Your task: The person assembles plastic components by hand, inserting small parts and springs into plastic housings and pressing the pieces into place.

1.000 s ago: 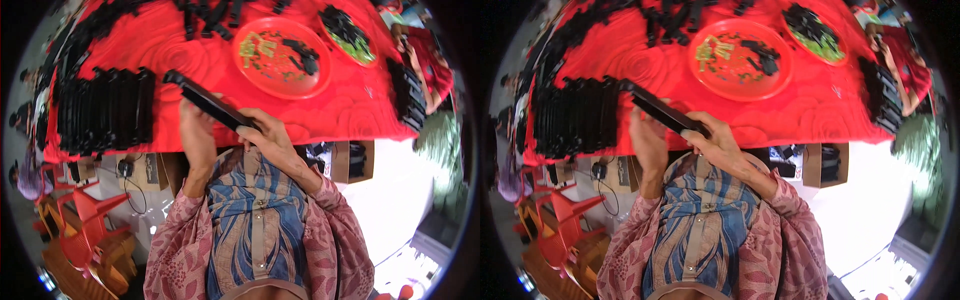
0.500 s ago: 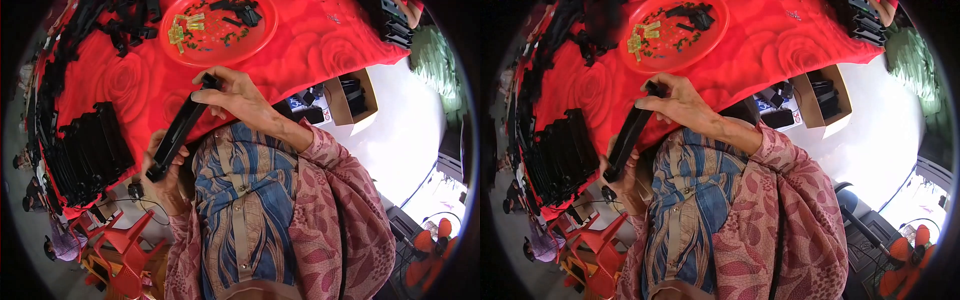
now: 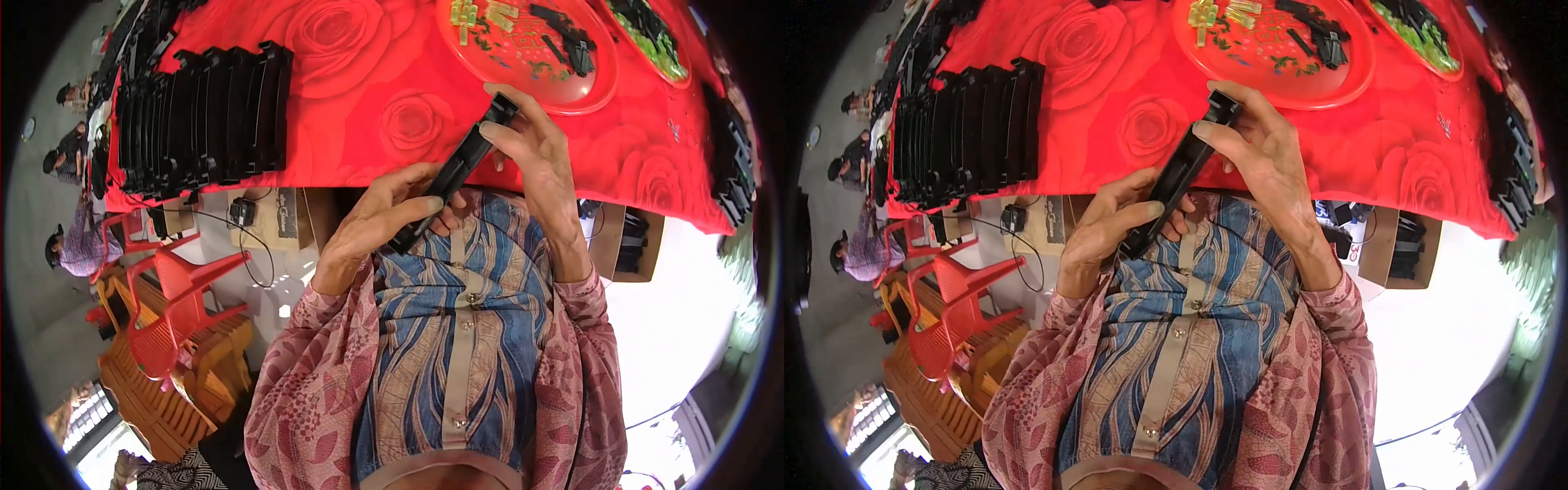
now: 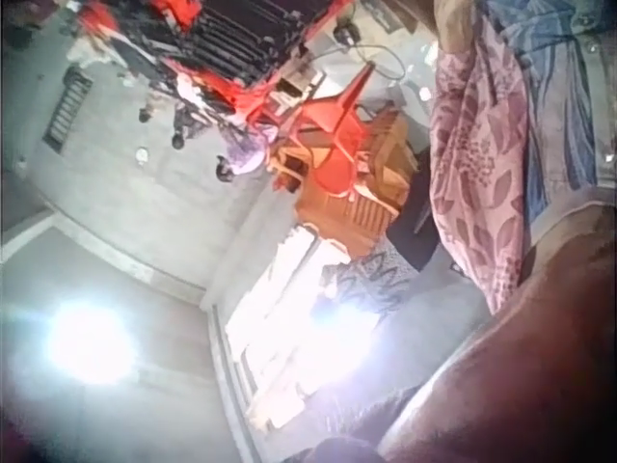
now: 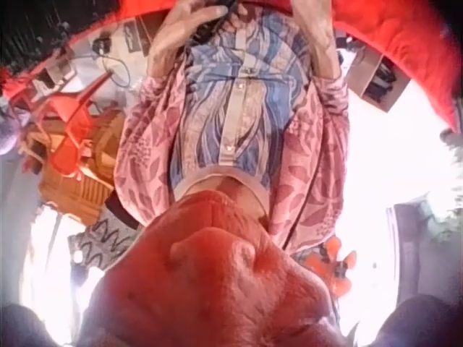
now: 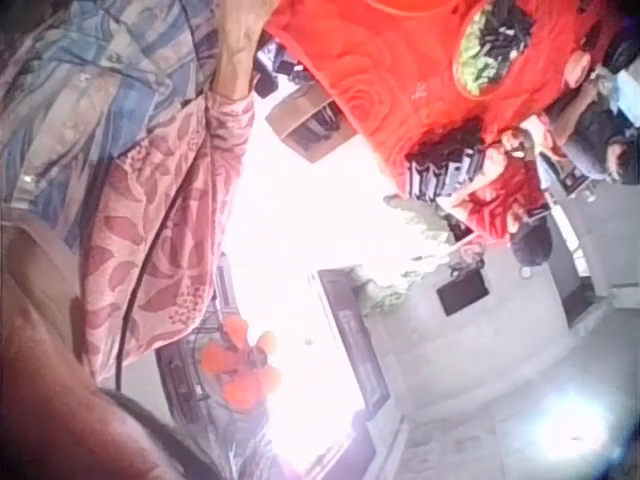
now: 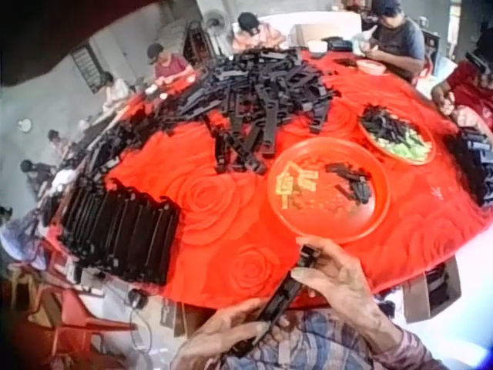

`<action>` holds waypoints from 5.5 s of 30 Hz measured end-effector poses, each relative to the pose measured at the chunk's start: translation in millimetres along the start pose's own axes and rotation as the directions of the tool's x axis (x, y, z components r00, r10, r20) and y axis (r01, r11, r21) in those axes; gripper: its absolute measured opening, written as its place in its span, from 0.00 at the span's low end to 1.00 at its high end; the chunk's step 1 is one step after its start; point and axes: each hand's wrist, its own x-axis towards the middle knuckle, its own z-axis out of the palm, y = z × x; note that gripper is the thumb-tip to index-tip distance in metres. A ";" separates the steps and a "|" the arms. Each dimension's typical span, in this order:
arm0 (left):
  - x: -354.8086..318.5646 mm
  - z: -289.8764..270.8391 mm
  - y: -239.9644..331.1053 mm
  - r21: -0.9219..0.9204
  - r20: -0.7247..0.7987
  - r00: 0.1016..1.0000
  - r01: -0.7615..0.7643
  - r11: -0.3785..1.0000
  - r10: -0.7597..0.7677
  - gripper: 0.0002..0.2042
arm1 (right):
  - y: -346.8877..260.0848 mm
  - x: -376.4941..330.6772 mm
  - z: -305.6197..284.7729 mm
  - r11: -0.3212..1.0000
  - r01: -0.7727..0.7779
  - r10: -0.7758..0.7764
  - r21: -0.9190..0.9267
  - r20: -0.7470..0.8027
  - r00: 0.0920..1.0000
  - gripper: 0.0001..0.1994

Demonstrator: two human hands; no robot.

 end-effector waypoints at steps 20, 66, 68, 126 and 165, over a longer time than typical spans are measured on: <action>3.3 2.2 -8.5 0.102 -0.112 0.993 -0.018 0.995 0.029 0.12 | -11.6 -11.7 12.1 0.985 0.036 -0.034 -0.168 0.012 0.999 0.20; 1.9 -17.0 -11.9 0.233 -0.062 0.980 -0.168 0.958 0.187 0.18 | -4.7 10.7 -9.9 0.969 0.223 -0.206 -0.104 0.151 0.967 0.18; 2.8 -19.1 -13.3 0.226 -0.047 0.987 -0.140 0.964 0.154 0.18 | -4.8 10.8 -10.8 0.967 0.232 -0.214 -0.110 0.156 0.964 0.18; 21.5 -3.3 -19.2 -0.419 0.105 0.994 0.069 0.905 -0.027 0.24 | -1.4 3.8 -2.9 0.974 0.175 -0.192 -0.147 -0.113 0.975 0.19; 27.9 22.5 -30.8 -0.310 -0.141 0.981 -0.173 0.935 0.134 0.18 | 24.8 -9.8 29.4 0.847 0.313 -0.356 -0.430 -0.023 0.934 0.22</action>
